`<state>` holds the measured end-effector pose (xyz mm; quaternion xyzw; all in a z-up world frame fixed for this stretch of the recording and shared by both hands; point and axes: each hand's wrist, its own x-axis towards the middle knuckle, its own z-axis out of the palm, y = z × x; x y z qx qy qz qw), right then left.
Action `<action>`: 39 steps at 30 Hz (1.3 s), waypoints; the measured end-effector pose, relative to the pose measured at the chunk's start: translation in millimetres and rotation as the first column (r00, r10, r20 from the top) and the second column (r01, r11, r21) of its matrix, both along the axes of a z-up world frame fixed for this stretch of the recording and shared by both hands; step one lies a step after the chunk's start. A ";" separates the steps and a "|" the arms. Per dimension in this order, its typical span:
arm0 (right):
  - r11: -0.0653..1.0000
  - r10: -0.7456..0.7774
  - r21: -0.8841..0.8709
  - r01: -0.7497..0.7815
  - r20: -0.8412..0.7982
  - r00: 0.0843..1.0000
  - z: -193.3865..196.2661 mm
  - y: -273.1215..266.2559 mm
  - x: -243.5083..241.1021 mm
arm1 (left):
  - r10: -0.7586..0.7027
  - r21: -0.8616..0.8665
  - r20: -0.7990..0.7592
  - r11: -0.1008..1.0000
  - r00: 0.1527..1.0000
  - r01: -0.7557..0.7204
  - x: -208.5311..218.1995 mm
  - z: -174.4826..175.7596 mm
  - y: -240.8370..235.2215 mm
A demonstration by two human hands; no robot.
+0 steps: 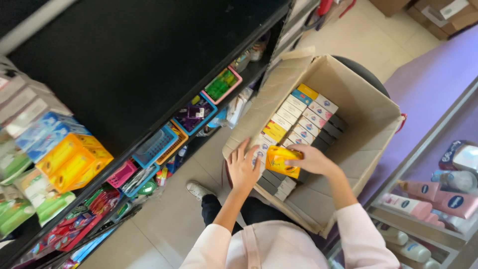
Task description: Stock various packaged personal care items from a cardboard box onto shelves in a store.
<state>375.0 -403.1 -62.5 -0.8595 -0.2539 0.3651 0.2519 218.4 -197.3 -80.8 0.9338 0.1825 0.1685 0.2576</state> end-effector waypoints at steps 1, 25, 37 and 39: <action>0.987 -0.030 0.157 0.042 -0.076 0.997 13.7 1.6 5.0 | -0.021 -0.046 0.098 0.999 0.995 0.025 0.3 2.0 2.1; 0.552 0.237 0.832 -0.044 -0.106 0.966 83.9 343.2 -99.8 | 0.540 -0.649 0.525 0.754 0.658 -0.100 -179.7 160.5 382.1; 0.568 0.394 0.813 0.129 -0.406 0.825 84.6 611.6 -122.6 | 0.487 -0.472 0.525 0.849 0.698 -0.237 -150.9 78.2 510.9; 0.600 0.364 0.799 0.043 -0.321 0.875 114.9 618.6 -134.5 | 0.540 -0.295 0.416 0.841 0.731 -0.454 -146.2 42.6 561.4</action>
